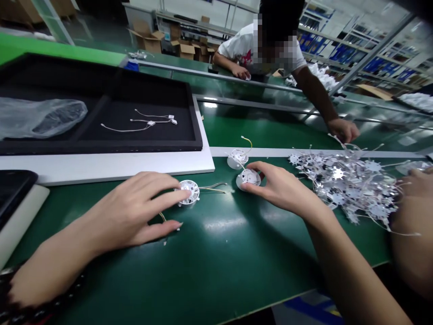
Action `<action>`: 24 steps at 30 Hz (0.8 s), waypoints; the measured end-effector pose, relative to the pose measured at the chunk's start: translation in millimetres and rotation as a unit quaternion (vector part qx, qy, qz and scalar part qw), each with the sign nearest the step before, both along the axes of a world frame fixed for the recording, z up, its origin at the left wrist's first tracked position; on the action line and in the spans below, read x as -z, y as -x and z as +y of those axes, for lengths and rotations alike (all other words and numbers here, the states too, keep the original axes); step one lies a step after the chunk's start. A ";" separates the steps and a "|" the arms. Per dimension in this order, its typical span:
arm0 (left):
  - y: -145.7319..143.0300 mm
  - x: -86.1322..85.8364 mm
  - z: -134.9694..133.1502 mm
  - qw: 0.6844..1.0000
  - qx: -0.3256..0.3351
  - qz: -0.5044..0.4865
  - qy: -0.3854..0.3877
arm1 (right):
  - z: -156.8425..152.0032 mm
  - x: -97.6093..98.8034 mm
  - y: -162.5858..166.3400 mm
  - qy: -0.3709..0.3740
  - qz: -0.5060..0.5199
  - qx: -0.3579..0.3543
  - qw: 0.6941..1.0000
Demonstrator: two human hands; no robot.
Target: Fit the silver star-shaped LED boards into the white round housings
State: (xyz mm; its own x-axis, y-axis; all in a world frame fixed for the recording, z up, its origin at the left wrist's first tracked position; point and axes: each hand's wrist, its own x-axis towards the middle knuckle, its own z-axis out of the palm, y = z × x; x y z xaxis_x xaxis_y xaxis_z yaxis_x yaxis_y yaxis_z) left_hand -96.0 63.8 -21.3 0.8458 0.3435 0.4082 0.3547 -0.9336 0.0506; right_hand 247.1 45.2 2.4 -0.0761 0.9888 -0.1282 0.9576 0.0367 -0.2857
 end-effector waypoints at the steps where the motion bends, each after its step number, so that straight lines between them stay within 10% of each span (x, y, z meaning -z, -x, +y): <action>1: -3.1 1.8 -0.5 1.000 0.007 0.016 -0.018 | -1.2 -1.3 2.8 0.006 0.003 -0.016 1.000; 8: 0.2 4.0 8.5 0.998 0.007 0.039 -0.040 | -4.3 0.5 12.4 0.008 0.029 -0.053 0.998; 16: 18.9 -2.0 15.8 0.988 -0.124 0.013 -0.089 | -8.8 -7.5 20.5 0.174 0.297 -0.030 0.938; 24: -32.9 -3.1 -24.2 0.997 0.013 -0.072 -0.005 | -14.1 4.9 31.4 0.237 0.290 -0.118 0.920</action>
